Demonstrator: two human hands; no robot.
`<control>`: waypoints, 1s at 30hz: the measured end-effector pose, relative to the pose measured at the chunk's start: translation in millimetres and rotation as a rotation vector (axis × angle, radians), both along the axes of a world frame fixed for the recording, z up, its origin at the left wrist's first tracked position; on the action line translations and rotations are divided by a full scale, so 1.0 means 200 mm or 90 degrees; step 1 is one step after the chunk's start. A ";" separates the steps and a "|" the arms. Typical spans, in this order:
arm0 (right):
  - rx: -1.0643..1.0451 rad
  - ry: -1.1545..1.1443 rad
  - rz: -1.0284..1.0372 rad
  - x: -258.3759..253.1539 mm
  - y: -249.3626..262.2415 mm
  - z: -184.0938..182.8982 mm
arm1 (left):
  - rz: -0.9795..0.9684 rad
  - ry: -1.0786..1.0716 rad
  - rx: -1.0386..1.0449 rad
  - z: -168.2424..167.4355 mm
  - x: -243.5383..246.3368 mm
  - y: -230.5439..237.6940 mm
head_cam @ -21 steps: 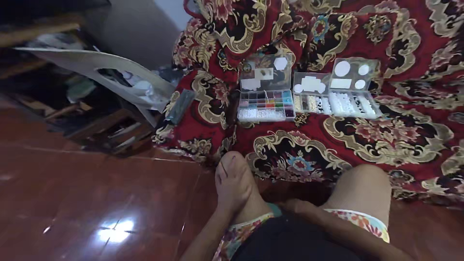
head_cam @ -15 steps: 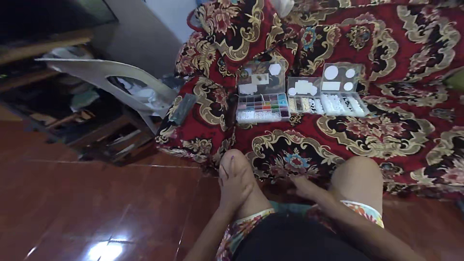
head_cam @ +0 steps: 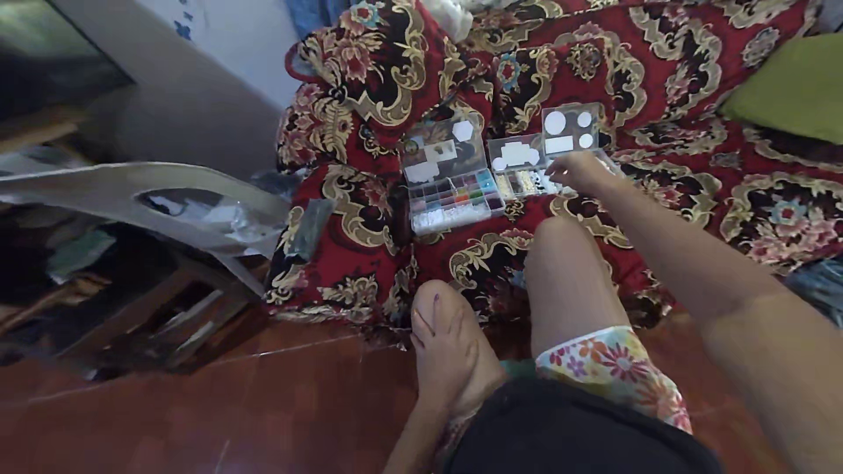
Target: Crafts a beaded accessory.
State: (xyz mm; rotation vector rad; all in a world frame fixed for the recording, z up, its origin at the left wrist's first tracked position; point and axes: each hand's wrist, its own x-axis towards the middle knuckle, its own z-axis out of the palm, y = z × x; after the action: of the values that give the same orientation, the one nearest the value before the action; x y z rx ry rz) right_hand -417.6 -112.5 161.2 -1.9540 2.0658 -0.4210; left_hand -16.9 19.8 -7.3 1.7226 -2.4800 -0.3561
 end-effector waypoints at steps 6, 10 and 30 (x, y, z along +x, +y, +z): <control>0.018 -0.126 -0.080 -0.07 -0.13 -0.77 | 0.033 0.038 0.002 0.02 0.13 0.03; 0.047 -0.179 -0.101 -0.12 -0.17 -0.96 | 0.036 0.089 -0.067 -0.01 0.11 0.02; -0.020 -0.652 0.376 0.26 -0.41 -0.45 | 0.143 0.006 -0.037 0.04 -0.15 -0.15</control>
State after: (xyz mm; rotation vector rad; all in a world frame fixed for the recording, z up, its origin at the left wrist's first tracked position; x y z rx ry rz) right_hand -366.4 -194.6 71.2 -1.6785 0.8221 -1.0206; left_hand -46.0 -10.4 1.2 1.9444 -2.2351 -0.2659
